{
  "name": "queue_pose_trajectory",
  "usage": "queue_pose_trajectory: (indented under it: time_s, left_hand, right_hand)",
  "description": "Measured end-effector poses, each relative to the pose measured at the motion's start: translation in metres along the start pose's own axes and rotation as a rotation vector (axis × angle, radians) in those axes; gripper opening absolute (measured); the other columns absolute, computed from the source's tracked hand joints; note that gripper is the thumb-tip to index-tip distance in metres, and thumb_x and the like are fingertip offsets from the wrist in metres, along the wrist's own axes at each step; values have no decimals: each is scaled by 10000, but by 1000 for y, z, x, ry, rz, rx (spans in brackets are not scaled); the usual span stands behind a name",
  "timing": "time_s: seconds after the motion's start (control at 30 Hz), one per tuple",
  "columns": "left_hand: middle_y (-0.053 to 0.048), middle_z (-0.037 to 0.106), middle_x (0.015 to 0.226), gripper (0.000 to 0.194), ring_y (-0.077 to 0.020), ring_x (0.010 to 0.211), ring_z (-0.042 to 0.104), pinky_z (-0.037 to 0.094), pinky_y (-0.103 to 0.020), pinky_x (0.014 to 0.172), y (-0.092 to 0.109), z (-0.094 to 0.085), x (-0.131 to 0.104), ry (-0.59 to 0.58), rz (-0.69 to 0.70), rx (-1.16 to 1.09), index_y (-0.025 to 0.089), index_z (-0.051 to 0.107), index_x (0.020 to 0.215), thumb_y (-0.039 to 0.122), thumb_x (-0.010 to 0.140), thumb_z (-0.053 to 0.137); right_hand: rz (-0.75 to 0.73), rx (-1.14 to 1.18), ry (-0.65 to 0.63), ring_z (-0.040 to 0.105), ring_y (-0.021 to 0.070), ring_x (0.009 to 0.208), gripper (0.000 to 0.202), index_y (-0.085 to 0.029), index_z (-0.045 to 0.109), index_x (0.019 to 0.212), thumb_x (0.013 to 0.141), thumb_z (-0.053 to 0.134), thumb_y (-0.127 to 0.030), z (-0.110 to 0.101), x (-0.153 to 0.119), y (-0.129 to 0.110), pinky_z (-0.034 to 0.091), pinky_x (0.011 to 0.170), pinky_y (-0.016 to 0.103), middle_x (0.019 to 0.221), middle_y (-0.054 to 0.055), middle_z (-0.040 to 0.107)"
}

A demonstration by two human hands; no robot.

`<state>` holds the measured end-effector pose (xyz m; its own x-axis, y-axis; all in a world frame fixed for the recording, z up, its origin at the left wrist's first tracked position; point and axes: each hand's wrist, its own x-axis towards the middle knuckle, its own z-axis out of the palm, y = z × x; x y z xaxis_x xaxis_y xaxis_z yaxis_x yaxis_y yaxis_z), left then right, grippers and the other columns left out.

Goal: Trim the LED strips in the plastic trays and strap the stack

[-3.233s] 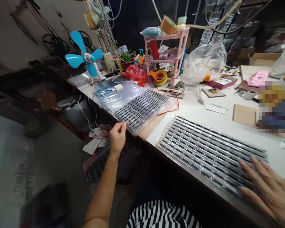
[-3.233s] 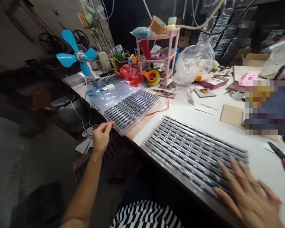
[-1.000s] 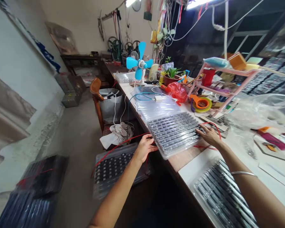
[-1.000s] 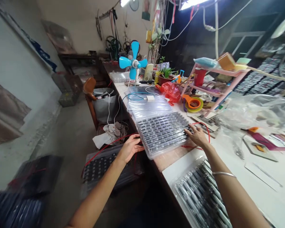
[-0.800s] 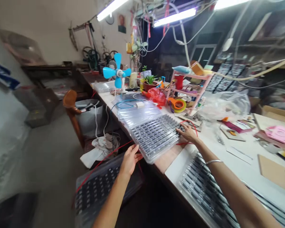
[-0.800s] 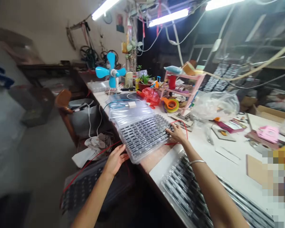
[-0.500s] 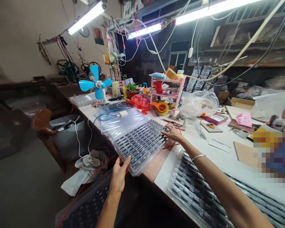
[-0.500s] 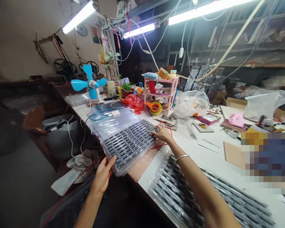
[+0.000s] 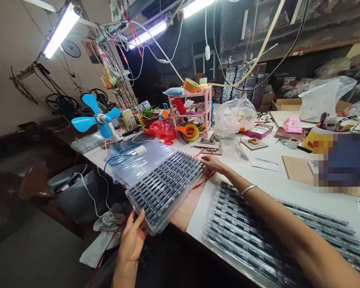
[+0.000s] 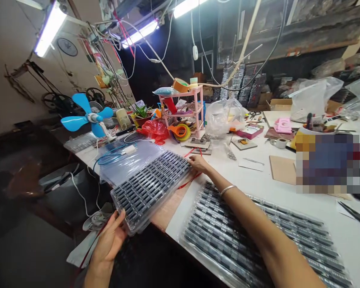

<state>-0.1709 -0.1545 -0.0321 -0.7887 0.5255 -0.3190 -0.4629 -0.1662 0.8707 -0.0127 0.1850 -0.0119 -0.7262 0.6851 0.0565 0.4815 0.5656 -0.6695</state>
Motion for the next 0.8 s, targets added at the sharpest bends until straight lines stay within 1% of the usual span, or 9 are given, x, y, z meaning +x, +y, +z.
queue_pose_trajectory:
  time_s: [0.17, 0.27, 0.37, 0.4, 0.47, 0.6, 0.67, 0.73, 0.8]
  left_hand:
    - [-64, 707, 923, 184, -164, 746, 679, 577, -336, 752, 2, -5, 8, -39, -156, -57, 154, 613, 1036, 183, 909, 484]
    - [-83, 711, 868, 149, -182, 746, 684, 570, -354, 771, 0, 8, 11, -36, -183, -19, 123, 612, 989, 184, 899, 509]
    - [-83, 710, 919, 219, -187, 826, 680, 549, -329, 818, -7, 24, 17, -23, -111, -59, 126, 615, 999, 185, 796, 670]
    - [-78, 707, 941, 283, -182, 841, 677, 540, -315, 829, -11, 28, 20, -14, -71, -73, 131, 615, 1000, 191, 747, 727]
    - [-70, 703, 950, 372, -170, 829, 670, 533, -295, 816, -16, 29, 23, 0, 1, -95, 137, 613, 981, 222, 671, 799]
    - [-51, 691, 802, 458, -153, 671, 644, 531, -287, 669, -20, 20, 13, 5, 91, -94, 127, 594, 853, 346, 553, 862]
    - [-26, 663, 699, 504, -129, 559, 599, 491, -256, 555, -20, 16, 3, 7, 117, -72, 128, 566, 787, 386, 488, 880]
    - [-2, 640, 658, 540, -100, 496, 550, 426, -215, 478, -18, 14, -7, 10, 148, -53, 134, 547, 770, 402, 448, 887]
    - [17, 623, 645, 555, -80, 479, 521, 374, -189, 447, -16, 14, -14, 17, 179, -44, 140, 538, 766, 414, 433, 886]
  right_hand:
    - [14, -107, -4, 599, 179, 948, 342, -150, 590, 1102, 896, 531, -416, 1, -4, -6, 504, 837, 391, 1087, 62, 612]
    - [65, -212, 32, 585, 195, 994, 354, -149, 562, 1163, 918, 490, -394, 1, -7, -9, 481, 868, 406, 1127, 94, 600]
    - [87, -341, 100, 467, 303, 1192, 411, -147, 467, 1315, 951, 368, -311, 8, -16, -23, 390, 952, 517, 1316, 192, 483]
    - [62, -380, 110, 398, 346, 1253, 442, -158, 428, 1360, 948, 349, -300, 14, -22, -31, 347, 969, 566, 1391, 204, 410]
    - [-38, -436, 87, 301, 389, 1312, 491, -215, 384, 1407, 934, 373, -346, 30, -38, -52, 294, 982, 620, 1492, 167, 283]
    - [-345, -506, -85, 331, 384, 1301, 608, -324, 391, 1409, 869, 408, -604, 73, -87, -99, 347, 960, 587, 1511, 115, 284]
    - [-456, -565, -126, 259, 444, 1333, 751, -316, 345, 1440, 801, 430, -703, 92, -110, -115, 326, 955, 629, 1517, 140, 266]
    - [-484, -615, -118, 157, 497, 1357, 869, -298, 275, 1472, 749, 480, -733, 103, -124, -124, 287, 959, 671, 1536, 162, 205]
    - [-468, -634, -110, 102, 508, 1367, 906, -299, 211, 1490, 744, 501, -724, 106, -128, -128, 260, 968, 689, 1552, 162, 146]
